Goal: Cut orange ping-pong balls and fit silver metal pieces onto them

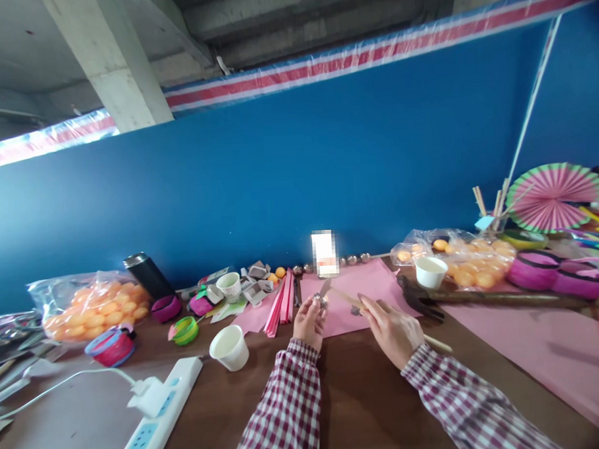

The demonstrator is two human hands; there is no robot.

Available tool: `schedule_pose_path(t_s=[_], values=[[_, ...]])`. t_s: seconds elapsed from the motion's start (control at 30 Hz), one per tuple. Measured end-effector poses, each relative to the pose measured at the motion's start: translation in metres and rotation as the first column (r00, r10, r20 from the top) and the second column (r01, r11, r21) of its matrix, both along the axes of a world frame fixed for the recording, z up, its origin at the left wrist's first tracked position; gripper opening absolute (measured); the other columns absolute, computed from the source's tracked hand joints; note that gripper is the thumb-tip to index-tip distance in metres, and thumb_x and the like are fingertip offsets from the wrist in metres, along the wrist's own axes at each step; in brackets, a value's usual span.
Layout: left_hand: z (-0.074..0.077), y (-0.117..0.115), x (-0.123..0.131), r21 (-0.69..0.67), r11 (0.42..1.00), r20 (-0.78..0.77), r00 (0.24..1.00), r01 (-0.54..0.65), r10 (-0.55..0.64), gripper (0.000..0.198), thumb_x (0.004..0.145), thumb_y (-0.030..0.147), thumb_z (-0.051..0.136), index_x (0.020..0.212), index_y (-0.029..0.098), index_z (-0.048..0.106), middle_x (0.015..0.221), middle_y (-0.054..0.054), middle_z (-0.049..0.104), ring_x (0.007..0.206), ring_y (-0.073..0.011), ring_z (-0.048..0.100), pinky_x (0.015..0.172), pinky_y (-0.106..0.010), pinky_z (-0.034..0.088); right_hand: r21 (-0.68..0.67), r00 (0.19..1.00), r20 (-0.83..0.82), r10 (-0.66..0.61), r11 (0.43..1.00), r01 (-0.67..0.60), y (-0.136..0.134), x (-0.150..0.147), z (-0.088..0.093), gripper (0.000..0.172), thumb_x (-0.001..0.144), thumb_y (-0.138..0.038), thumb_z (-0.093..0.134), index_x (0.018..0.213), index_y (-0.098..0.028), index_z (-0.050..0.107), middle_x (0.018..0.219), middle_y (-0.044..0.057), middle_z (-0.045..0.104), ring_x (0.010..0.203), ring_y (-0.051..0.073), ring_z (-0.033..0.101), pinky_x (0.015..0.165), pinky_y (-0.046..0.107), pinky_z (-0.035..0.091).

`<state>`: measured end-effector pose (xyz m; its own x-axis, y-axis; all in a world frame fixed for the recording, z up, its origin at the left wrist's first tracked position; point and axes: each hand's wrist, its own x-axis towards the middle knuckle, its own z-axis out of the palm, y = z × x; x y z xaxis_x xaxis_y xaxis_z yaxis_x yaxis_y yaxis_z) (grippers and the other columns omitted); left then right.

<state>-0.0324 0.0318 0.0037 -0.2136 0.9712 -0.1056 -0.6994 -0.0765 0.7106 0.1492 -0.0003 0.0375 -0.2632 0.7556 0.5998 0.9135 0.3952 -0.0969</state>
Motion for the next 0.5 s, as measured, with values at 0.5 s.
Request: schedule_pose_path(t_s=[0.5], values=[[0.0035,-0.0032,0.0019,0.01,1.0,0.011,1.0,0.017,-0.017,0.023,0.067,0.024,0.064,0.084,0.009,0.057,0.076,-0.01,0.063,0.06,-0.0108,0.059,0.054,-0.02,0.047,0.001,1.0,0.006,-0.007,1.0,0.007,0.0011,0.0008,-0.0011,0.033,0.087,-0.035,0.031,0.117,-0.03,0.046,0.082,-0.001,0.063,0.061,0.009,0.056,0.048,0.022,0.03]])
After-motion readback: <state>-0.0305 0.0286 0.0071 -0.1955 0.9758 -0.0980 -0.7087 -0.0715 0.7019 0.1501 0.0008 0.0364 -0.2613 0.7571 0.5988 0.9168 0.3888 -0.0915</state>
